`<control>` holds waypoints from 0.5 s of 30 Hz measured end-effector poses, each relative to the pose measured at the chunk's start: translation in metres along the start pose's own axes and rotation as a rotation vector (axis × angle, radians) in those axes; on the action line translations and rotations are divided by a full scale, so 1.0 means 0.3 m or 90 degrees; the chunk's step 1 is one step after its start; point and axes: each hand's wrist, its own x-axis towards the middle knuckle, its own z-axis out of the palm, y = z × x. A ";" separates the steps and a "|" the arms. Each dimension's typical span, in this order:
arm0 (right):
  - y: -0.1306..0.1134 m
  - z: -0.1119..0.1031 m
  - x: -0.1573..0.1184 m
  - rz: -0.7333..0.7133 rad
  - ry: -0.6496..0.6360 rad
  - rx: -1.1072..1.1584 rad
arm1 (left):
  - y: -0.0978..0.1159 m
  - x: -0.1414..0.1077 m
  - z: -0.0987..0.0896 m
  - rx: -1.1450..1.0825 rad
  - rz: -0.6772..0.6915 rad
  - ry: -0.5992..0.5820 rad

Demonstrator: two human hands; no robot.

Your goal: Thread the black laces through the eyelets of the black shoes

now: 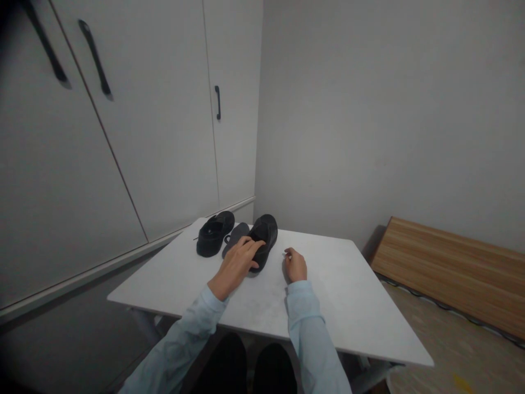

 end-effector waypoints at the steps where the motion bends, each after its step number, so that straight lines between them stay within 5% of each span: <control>1: -0.001 -0.001 0.000 -0.001 0.000 -0.002 | -0.018 0.003 -0.001 0.004 -0.002 0.009; 15: -0.002 0.000 0.007 0.004 -0.007 -0.003 | -0.239 -0.007 0.052 0.006 -0.100 0.072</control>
